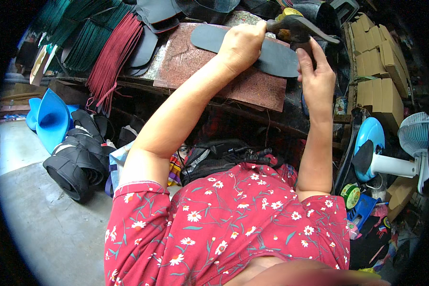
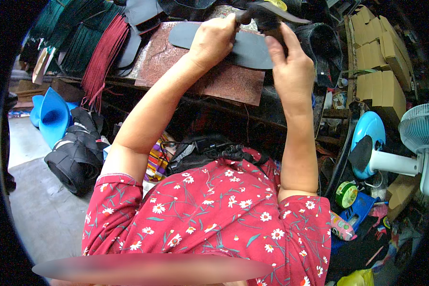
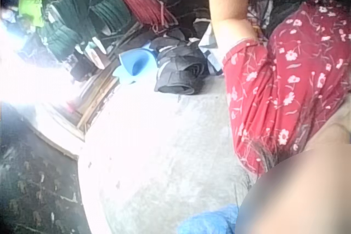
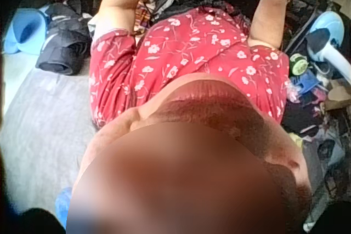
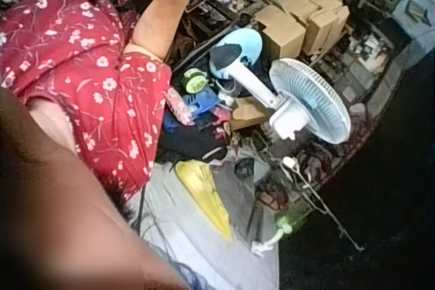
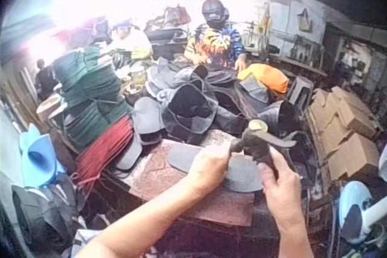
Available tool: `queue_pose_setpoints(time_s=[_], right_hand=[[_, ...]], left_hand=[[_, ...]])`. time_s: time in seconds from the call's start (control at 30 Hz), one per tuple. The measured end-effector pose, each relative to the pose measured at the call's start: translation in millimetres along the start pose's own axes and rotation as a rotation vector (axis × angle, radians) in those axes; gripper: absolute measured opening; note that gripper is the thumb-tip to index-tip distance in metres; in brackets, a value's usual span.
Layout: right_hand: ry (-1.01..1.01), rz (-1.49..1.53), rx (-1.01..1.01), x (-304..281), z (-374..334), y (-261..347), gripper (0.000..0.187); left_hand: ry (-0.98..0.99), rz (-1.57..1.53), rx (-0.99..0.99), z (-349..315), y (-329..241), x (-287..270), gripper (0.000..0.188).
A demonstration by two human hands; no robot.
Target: The person repeatedly strikes a black shoe upper with a small hammer while holding it against a wooden block. The person adjusts the shoe part's position between strikes and continues the process across the clip.
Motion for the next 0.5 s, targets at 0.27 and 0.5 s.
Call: queue_pose_setpoints(time_s=[0.27,0.5], right_hand=[[-0.073,0.043,0.047,-10,4,-38,0.045],[-0.198,0.449,-0.251,-51,-16,31,0.039]], left_hand=[[-0.233,-0.937,-0.618,-20,59,21,0.015],[-0.119,-0.289,-0.184,-2,25,1,0.017]])
Point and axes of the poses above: each hand's wrist, its own z-axis towards the middle knuckle, its own x-axis out of the palm, y = z × x, the point moved 6 cm from there along z, towards the middle knuckle, and after that the axes turned 6 degrees about x, right-handed, at the moved point
